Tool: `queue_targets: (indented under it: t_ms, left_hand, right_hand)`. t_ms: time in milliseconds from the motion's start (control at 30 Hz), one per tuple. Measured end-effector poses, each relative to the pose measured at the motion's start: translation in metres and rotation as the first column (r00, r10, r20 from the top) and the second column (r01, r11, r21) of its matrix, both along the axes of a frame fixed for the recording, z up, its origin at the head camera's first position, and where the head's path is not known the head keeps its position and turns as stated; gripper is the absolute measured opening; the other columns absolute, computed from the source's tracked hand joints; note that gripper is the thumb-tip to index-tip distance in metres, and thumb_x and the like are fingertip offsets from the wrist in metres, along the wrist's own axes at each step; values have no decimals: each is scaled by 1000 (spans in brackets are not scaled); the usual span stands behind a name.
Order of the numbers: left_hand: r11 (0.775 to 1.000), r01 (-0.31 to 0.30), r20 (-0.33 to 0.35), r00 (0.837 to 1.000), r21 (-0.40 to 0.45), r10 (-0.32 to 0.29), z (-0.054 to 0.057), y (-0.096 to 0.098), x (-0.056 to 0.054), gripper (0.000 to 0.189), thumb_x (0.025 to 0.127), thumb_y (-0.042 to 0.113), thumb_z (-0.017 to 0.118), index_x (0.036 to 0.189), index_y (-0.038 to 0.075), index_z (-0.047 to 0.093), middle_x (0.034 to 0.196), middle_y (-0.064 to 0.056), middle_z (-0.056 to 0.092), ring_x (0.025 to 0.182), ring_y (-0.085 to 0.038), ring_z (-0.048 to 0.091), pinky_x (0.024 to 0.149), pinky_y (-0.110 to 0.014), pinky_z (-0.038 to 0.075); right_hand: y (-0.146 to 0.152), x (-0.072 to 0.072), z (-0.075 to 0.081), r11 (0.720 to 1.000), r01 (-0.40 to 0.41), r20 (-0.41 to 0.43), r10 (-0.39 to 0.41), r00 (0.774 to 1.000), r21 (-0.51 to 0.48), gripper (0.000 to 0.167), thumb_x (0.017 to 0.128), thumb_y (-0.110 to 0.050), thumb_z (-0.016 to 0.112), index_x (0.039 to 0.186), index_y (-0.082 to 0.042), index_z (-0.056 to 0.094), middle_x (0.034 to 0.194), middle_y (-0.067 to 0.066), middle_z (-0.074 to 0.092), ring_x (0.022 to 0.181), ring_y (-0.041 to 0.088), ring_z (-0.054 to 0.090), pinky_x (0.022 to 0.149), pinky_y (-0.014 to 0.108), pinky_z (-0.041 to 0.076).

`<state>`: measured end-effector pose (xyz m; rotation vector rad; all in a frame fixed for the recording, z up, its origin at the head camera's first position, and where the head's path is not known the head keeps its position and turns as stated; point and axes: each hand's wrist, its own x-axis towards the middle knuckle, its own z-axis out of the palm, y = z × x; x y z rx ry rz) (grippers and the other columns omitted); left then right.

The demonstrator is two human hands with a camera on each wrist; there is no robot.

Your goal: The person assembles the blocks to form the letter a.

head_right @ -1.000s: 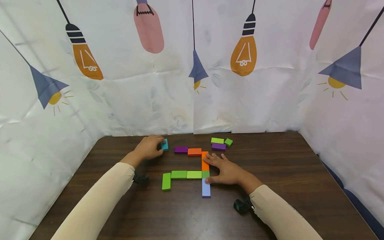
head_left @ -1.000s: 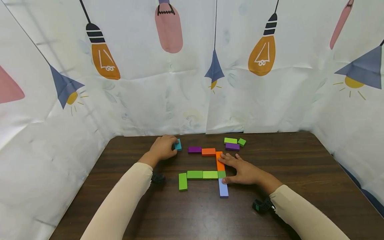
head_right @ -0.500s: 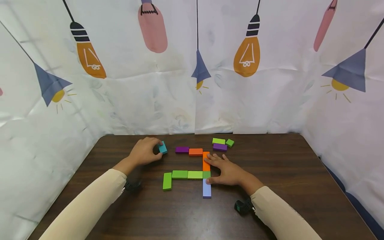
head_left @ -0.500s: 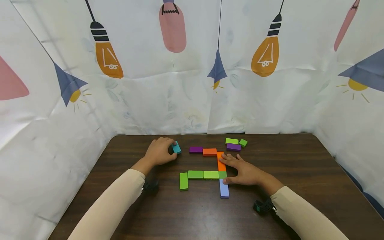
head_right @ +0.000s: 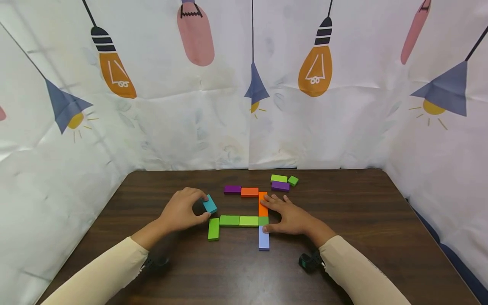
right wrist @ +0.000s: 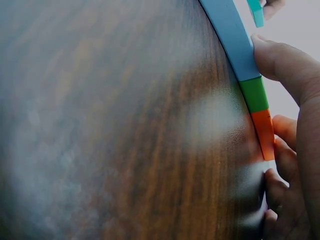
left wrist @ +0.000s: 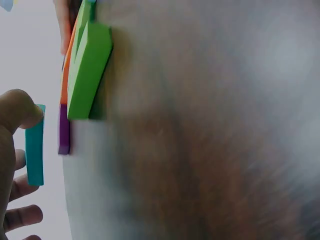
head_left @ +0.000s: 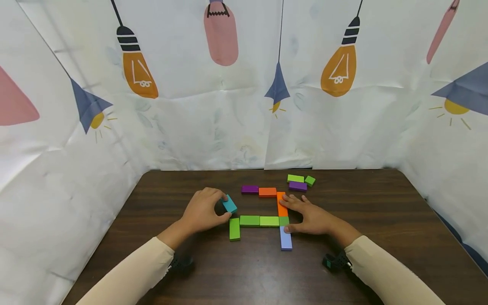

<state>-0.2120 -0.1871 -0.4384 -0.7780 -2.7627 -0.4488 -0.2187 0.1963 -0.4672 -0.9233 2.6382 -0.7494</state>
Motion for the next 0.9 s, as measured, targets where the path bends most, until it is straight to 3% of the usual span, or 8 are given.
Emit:
queue_targets:
  t_ms: [600,900]
  left_hand:
    - [996,89,-51,995,12,-88,-1,18,52,40,77,51,85,99,23,67,106,7,66,105,-19,57,94,-47,46]
    - [994,113,-43,993,-9,-113,-5,25,69,41,77,54,84,98,25,65,104,9,64,106,-17,56,96,-47,45]
  right_hand:
    - [2,0,0,1000,3,-9,-3,1000,2,99,86,-71,68,163,-22,30,168,-1,23,155,27,16,122,57,3]
    - [1,0,0,1000,-1,-8,1,1000,-10,99,86,-71,67,163,-22,31,168,-1,23,155,28,16,122,57,3]
